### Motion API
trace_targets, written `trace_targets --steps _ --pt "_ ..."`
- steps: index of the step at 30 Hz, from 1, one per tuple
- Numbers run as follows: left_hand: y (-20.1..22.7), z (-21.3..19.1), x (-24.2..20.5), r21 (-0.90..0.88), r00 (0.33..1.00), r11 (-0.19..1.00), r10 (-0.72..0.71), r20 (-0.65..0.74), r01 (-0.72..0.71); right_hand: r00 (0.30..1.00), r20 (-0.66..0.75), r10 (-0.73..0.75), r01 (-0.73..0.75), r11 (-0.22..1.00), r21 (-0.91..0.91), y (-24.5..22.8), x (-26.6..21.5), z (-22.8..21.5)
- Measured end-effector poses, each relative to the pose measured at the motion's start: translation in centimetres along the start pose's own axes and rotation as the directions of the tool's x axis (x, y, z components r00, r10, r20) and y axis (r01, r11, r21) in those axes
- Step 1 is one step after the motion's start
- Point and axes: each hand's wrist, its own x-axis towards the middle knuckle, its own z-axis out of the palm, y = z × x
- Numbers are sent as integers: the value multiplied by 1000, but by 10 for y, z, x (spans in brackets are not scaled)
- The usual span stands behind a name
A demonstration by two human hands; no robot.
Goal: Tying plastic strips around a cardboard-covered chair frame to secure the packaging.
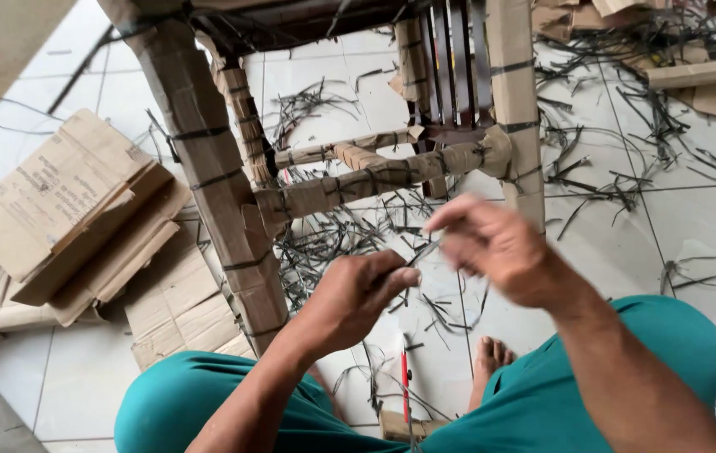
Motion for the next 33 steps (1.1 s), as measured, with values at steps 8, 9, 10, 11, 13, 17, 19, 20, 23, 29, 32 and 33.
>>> trace_targets --steps 8,9,10,11,13,17,19,20,23,29,32,33 --pt "32 -56 -22 -245 988 960 -147 -37 133 523 -851 -38 122 992 30 23 -23 -124" --pt "28 -61 -24 -245 989 961 -142 -26 132 416 -909 -13 129 991 45 32 -26 -140" --pt "24 -65 -26 -241 990 962 -139 -30 128 417 -909 -17 135 990 44 50 -31 -159" --pt "20 -69 -27 -299 991 948 -129 -42 111 324 -945 53 96 991 88 68 -37 -178" --pt "19 -74 -29 -353 992 931 -117 -51 92 221 -968 120 64 989 137 90 -46 -200" --pt "23 -78 -31 -350 978 936 -101 -181 32 203 -978 45 -13 999 44 87 -42 -184" --pt "26 -76 -28 -331 982 943 -86 -171 25 251 -966 -57 18 998 -54 70 -37 -166" --pt "30 -73 -26 -128 970 968 -226 -88 214 224 -973 -56 88 995 -37 59 -35 -158" --pt "29 -49 -17 373 909 855 -411 62 361 96 -989 -111 236 968 -85 45 -43 -165" --pt "-14 -4 -11 769 861 590 -497 107 245 -96 -991 -98 346 930 -126 4 -66 -155" --pt "-21 0 -10 802 853 552 -512 107 231 -70 -993 -94 346 932 -113 1 -70 -153" --pt "-24 0 -9 837 875 511 -478 84 199 -69 -995 -77 364 926 -97 3 -71 -158"
